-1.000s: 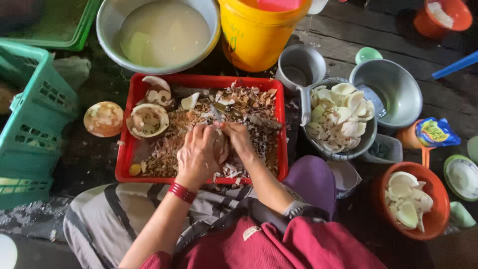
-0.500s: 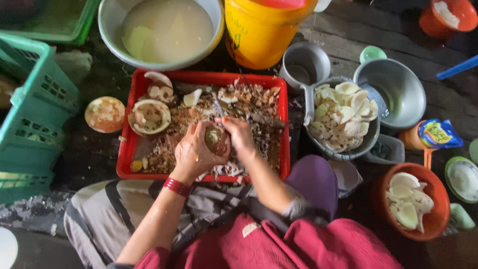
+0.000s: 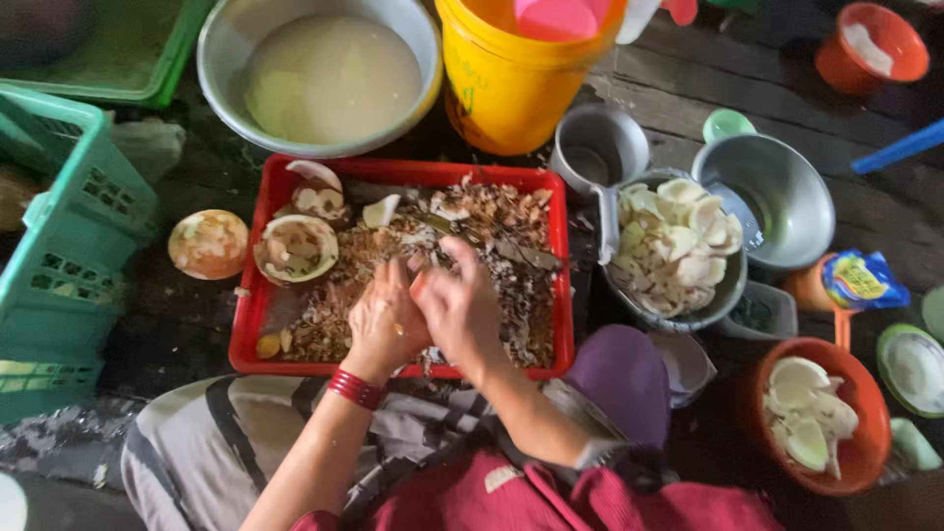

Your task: The person sits on the floor and uses a knife to peel the outer husk from a coconut, rotating it to remove the husk in strips. After finishing one coconut, they place it aside and begin peeling a second coconut in the same manner.

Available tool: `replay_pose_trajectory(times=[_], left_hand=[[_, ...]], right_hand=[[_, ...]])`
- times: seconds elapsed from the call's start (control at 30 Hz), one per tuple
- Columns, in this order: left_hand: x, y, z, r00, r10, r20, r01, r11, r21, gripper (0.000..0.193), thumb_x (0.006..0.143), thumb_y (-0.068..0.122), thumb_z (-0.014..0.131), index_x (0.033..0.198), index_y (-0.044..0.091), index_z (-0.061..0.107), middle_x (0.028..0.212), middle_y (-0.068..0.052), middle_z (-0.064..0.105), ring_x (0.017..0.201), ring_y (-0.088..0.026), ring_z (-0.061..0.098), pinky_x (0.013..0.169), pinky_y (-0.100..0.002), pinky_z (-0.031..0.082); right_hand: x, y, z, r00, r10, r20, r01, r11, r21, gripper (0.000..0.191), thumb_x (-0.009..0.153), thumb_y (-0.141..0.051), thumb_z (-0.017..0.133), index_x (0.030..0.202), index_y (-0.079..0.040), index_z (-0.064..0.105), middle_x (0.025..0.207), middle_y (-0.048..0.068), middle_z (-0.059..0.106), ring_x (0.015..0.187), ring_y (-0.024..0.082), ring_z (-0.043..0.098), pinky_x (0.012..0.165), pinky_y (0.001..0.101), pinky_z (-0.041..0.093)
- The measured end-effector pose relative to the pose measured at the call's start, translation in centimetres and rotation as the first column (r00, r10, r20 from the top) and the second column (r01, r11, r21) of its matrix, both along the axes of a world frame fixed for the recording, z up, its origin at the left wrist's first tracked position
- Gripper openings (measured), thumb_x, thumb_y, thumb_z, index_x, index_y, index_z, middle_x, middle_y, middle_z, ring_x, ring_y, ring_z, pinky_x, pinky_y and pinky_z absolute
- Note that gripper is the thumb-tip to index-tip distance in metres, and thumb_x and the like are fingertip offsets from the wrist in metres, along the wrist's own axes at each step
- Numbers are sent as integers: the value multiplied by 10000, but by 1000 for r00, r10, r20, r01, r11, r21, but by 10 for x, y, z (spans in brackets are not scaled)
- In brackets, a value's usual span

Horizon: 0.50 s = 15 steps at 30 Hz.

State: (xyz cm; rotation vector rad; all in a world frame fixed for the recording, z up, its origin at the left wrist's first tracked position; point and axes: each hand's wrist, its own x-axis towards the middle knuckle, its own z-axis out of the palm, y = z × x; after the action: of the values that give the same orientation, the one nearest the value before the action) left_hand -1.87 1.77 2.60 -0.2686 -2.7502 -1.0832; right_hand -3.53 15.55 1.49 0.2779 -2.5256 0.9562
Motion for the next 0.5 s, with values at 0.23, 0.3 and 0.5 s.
replay_pose_trajectory(times=[0.23,0.3,0.5], left_hand=[[-1,0,21,992,-118,-41,105,968,-226,697,506,240,866,1139,117,599,1072,-153,636,996,-408,655,749,-499,552],[-3,-2,32,996,-89,-9,87,984,-156,823,394,279,915,1144,124,616,1076,-173,630,972,-418,656,721,-503,553],[-6,-6,23,983,6,185,-9,1000,17,944,558,343,920,1369,79,516,1225,-176,632,1032,-400,671,838,-481,561]], right_hand=[[-27,37,-61,595,361,718,470,569,-675,312,946,-289,718,1141,-48,754,1123,140,725,944,195,678,780,368,559],[-32,49,-70,754,323,572,291,617,-731,334,1011,-308,645,1175,-47,772,1199,96,755,1126,131,630,941,331,420],[22,4,-58,996,-76,-47,64,972,-225,308,1159,-367,507,1123,-119,687,1053,113,690,862,233,619,757,395,538]])
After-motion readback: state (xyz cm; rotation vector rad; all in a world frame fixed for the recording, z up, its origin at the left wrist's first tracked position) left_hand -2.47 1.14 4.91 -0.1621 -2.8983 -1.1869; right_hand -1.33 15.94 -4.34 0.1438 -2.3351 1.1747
